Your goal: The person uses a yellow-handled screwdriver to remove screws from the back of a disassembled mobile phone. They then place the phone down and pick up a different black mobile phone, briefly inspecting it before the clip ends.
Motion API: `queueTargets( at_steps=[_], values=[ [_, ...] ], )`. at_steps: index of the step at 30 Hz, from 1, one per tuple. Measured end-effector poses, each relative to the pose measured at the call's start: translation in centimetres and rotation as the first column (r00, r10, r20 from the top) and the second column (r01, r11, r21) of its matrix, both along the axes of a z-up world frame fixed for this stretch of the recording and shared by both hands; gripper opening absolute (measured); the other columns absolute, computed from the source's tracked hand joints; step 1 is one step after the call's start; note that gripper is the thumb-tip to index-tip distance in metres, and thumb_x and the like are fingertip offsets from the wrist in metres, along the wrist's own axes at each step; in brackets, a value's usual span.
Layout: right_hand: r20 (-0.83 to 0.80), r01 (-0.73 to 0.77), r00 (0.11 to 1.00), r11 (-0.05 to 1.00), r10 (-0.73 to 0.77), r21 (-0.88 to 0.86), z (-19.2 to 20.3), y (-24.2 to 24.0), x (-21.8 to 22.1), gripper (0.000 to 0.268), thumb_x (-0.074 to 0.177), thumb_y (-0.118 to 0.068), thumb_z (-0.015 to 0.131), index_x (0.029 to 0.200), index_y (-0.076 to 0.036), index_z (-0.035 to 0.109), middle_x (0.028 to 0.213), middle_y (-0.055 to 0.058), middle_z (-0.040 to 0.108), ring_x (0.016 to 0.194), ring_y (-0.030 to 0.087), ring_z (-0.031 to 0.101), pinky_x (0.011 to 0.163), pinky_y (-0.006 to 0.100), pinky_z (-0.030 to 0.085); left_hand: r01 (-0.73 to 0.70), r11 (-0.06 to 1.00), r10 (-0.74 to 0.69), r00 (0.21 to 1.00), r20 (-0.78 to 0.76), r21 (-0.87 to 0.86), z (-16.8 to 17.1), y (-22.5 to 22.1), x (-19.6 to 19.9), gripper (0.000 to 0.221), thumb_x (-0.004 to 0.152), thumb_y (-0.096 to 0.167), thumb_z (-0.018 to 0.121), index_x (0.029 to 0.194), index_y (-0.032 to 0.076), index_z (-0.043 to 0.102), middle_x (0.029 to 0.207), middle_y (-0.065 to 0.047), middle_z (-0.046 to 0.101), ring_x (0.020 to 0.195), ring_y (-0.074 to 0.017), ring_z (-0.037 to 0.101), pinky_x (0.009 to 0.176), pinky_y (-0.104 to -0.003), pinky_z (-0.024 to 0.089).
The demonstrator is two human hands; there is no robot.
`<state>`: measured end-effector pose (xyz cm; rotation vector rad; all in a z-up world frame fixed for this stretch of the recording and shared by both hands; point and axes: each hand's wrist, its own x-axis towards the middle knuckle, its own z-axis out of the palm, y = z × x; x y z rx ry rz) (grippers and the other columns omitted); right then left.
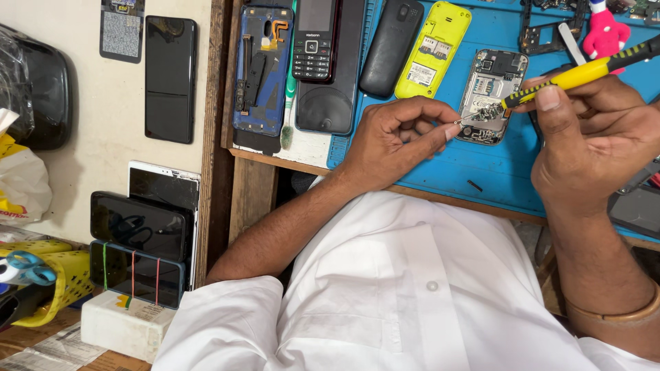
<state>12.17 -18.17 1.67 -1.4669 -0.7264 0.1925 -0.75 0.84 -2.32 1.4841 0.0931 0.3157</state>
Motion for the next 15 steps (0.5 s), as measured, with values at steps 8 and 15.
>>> queueTargets(
  at_steps=[8,15],
  values=[
    [0.078,0.010,0.997,0.997,-0.004,-0.075,0.6,-0.4,-0.6,0.014,0.118,0.000,0.070,0.113,0.012,0.067,0.105,0.017,0.074,0.086,0.014,0.071,0.080,0.021,0.058,-0.057,0.985,0.056,0.998,0.007,0.163,0.6,-0.3,-0.4,0.014,0.099,0.015,0.076,0.110,0.005,0.074,0.098,-0.002,0.077,0.085,-0.0032,0.072,0.073,-0.020,0.062],
    [0.191,0.043,0.982,0.988,-0.013,-0.150,0.0,-1.1,-0.3,0.014,0.113,0.001,0.070,0.117,0.014,0.068,0.108,0.020,0.074,0.086,0.014,0.067,0.078,0.020,0.052,-0.063,0.986,0.063,0.998,0.009,0.151,0.5,-0.3,-0.3,0.015,0.099,0.014,0.076,0.110,0.005,0.074,0.099,-0.003,0.077,0.083,-0.0036,0.071,0.070,-0.019,0.061]
  ],
)
